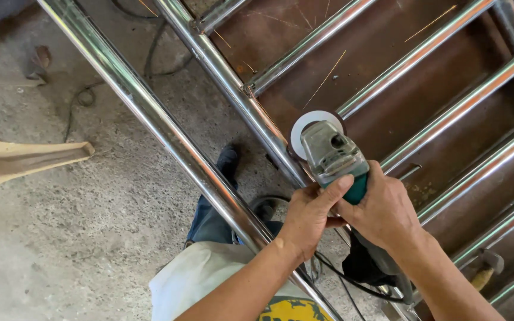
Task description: Grinding down welds on a stainless steel gate using an angle grinder.
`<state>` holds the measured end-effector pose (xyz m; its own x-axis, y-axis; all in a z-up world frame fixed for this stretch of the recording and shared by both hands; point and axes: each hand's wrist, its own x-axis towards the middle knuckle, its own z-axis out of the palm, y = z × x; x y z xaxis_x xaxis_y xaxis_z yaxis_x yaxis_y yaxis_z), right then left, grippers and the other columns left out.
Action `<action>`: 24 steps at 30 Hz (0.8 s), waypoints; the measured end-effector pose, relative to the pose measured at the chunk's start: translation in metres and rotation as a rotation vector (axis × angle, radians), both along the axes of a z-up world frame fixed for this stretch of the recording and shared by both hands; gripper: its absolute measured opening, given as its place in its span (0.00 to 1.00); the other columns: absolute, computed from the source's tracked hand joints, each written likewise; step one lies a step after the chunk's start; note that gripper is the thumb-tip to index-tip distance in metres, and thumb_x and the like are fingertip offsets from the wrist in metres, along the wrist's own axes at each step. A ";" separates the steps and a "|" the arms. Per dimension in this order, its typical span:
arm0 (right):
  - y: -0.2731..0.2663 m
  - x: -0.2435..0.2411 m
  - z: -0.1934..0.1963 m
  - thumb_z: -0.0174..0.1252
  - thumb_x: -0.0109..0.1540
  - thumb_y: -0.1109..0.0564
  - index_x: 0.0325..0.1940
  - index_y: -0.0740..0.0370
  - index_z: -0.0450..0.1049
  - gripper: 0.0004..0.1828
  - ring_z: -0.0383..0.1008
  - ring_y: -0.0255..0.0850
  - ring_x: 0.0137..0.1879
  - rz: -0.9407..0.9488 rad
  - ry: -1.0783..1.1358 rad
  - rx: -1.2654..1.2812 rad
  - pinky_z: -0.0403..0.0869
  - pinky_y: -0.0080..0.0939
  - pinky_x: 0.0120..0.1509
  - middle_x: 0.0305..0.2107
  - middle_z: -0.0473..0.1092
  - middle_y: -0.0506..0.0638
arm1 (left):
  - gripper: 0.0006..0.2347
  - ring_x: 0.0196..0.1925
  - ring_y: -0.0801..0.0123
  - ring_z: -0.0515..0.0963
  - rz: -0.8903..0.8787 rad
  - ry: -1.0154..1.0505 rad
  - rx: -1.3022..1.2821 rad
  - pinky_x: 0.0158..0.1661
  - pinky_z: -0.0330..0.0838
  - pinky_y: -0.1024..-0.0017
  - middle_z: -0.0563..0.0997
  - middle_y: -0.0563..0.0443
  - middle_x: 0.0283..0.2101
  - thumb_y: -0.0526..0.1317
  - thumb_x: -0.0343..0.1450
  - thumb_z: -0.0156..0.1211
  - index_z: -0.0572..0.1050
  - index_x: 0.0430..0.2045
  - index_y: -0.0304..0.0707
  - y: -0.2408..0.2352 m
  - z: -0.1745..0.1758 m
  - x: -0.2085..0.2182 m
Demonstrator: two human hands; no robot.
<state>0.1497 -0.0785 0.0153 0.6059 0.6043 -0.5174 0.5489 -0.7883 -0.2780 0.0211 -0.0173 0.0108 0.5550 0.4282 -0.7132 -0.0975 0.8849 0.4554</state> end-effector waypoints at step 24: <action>-0.020 0.016 -0.012 0.67 0.48 0.38 0.52 0.58 0.69 0.35 0.79 0.64 0.40 0.068 -0.090 0.094 0.74 0.63 0.39 0.27 0.74 0.65 | 0.30 0.32 0.65 0.82 0.029 -0.019 -0.013 0.37 0.82 0.55 0.77 0.46 0.27 0.52 0.62 0.77 0.76 0.43 0.18 -0.005 0.010 0.009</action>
